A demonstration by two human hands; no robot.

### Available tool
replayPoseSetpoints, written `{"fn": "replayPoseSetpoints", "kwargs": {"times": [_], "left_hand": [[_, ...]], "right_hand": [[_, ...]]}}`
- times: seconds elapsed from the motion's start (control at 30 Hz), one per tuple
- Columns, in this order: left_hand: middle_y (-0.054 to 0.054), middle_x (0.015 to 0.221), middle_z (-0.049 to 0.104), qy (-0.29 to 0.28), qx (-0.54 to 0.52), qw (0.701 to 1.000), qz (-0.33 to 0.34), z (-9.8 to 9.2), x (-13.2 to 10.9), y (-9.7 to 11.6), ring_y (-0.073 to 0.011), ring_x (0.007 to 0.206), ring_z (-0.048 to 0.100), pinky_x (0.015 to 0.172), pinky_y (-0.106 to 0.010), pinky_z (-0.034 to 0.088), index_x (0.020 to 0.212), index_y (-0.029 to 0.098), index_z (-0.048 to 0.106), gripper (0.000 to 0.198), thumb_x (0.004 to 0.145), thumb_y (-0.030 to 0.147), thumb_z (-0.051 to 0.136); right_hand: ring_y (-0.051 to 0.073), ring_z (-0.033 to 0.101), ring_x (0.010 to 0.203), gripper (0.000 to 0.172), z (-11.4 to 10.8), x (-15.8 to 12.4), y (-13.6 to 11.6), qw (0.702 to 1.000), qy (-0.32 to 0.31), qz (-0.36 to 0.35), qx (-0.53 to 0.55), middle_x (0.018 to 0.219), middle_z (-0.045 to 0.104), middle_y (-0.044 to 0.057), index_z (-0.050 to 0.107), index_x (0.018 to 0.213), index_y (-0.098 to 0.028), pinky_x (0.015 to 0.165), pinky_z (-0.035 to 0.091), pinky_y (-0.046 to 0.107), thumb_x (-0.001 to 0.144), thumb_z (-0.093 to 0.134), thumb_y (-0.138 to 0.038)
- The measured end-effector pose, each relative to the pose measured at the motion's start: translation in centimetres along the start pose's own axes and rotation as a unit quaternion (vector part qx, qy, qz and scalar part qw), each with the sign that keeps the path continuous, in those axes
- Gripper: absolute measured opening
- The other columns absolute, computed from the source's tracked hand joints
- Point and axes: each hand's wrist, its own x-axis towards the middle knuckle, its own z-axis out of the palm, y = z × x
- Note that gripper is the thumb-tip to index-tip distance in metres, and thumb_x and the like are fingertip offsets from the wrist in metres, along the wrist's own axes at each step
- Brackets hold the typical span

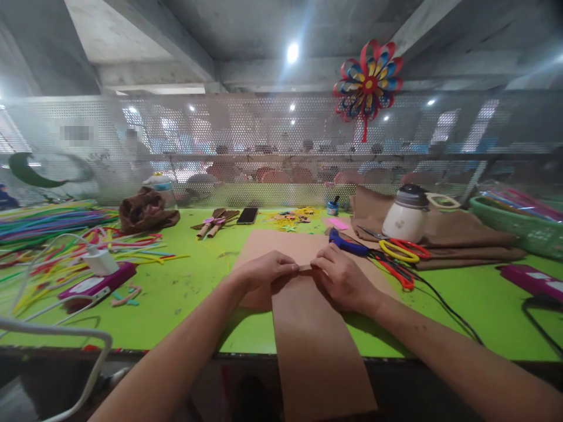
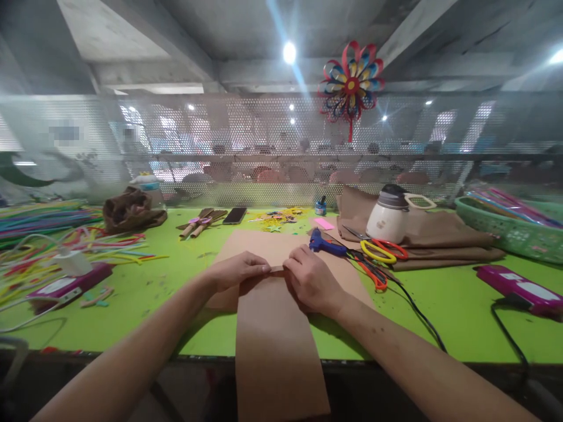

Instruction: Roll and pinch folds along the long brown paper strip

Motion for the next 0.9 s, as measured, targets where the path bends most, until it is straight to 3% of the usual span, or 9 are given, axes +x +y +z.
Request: {"fn": "replayPoseSetpoints", "kwargs": {"times": [0.1, 0.2, 0.27, 0.37, 0.43, 0.57, 0.67, 0.8, 0.9], "left_hand": [[0.004, 0.054, 0.039, 0.001, 0.029, 1.000, 0.005, 0.1, 0.1, -0.1, -0.0084, 0.050, 0.032, 0.049, -0.023, 0.025, 0.060, 0.015, 0.045, 0.039, 0.085, 0.046, 0.043], [0.003, 0.056, 0.042, 0.003, 0.058, 0.998, 0.026, 0.2, 0.1, 0.3, -0.0088, 0.052, 0.035, 0.052, -0.022, 0.027, 0.063, 0.015, 0.048, 0.037, 0.087, 0.043, 0.042], [0.003, 0.059, 0.045, 0.008, 0.080, 0.996, 0.044, 0.3, 0.0, 0.6, -0.0092, 0.056, 0.038, 0.054, -0.022, 0.029, 0.067, 0.014, 0.051, 0.035, 0.087, 0.041, 0.041], [0.001, 0.064, 0.050, 0.023, 0.104, 0.993, 0.059, 0.4, -0.1, 1.1, -0.0101, 0.060, 0.042, 0.057, -0.022, 0.032, 0.073, 0.013, 0.056, 0.034, 0.089, 0.039, 0.040], [0.000, 0.067, 0.053, 0.036, 0.115, 0.990, 0.072, 0.5, -0.2, 1.3, -0.0107, 0.063, 0.045, 0.060, -0.023, 0.033, 0.076, 0.013, 0.057, 0.033, 0.089, 0.038, 0.040], [-0.001, 0.071, 0.057, 0.061, 0.134, 0.985, 0.091, 0.8, -0.3, 1.2, -0.0114, 0.065, 0.047, 0.061, -0.023, 0.035, 0.078, 0.013, 0.058, 0.033, 0.091, 0.037, 0.038], [-0.002, 0.075, 0.059, 0.075, 0.141, 0.982, 0.097, 1.0, -0.3, 1.2, -0.0121, 0.067, 0.049, 0.062, -0.023, 0.036, 0.082, 0.014, 0.059, 0.032, 0.091, 0.036, 0.038], [-0.004, 0.081, 0.062, 0.081, 0.139, 0.982, 0.102, 1.0, -0.3, 1.4, -0.0136, 0.074, 0.053, 0.068, -0.024, 0.039, 0.089, 0.014, 0.061, 0.027, 0.090, 0.033, 0.041], [-0.004, 0.084, 0.063, 0.060, 0.131, 0.984, 0.102, 0.8, -0.2, 1.5, -0.0137, 0.076, 0.053, 0.069, -0.024, 0.039, 0.092, 0.014, 0.061, 0.026, 0.089, 0.032, 0.043]], "right_hand": [[0.021, 0.050, 0.093, 0.031, -0.4, 0.2, 0.1, 0.986, 0.011, 0.077, 0.145, 0.103, 0.056, 0.010, 0.057, 0.108, -0.016, 0.080, 0.042, 0.034, 0.079, 0.051, -0.012], [0.019, 0.054, 0.082, 0.027, -0.5, 0.3, -0.1, 0.948, -0.030, 0.179, 0.261, 0.099, 0.060, 0.009, 0.061, 0.104, -0.017, 0.070, 0.043, 0.031, 0.078, 0.058, -0.026], [0.016, 0.053, 0.067, 0.025, -0.3, 0.4, -0.2, 0.903, -0.057, 0.245, 0.349, 0.079, 0.062, 0.006, 0.064, 0.088, -0.016, 0.059, 0.040, 0.028, 0.077, 0.061, -0.039], [0.010, 0.040, 0.046, 0.033, 0.1, 0.3, -0.1, 0.810, -0.086, 0.324, 0.481, 0.053, 0.050, -0.002, 0.060, 0.073, -0.016, 0.046, 0.030, 0.025, 0.073, 0.064, -0.049], [0.007, 0.037, 0.044, 0.034, 0.0, 0.3, 0.0, 0.764, -0.084, 0.345, 0.539, 0.052, 0.047, -0.004, 0.059, 0.074, -0.015, 0.045, 0.028, 0.024, 0.068, 0.070, -0.047], [0.008, 0.045, 0.051, 0.032, -0.5, 0.4, -0.2, 0.698, -0.057, 0.357, 0.618, 0.061, 0.054, -0.002, 0.060, 0.078, -0.014, 0.051, 0.034, 0.024, 0.064, 0.075, -0.038], [0.011, 0.050, 0.056, 0.032, -0.6, 0.5, -0.3, 0.690, -0.039, 0.370, 0.620, 0.067, 0.059, 0.002, 0.061, 0.079, -0.014, 0.054, 0.037, 0.026, 0.063, 0.076, -0.036], [0.013, 0.053, 0.059, 0.030, 0.0, 0.6, 0.3, 0.730, -0.008, 0.363, 0.579, 0.067, 0.061, 0.002, 0.063, 0.073, -0.013, 0.058, 0.040, 0.028, 0.059, 0.077, -0.035], [0.014, 0.055, 0.061, 0.028, 0.4, 0.5, 0.6, 0.742, 0.000, 0.350, 0.571, 0.068, 0.063, 0.003, 0.063, 0.073, -0.014, 0.060, 0.042, 0.029, 0.060, 0.077, -0.035]]}}
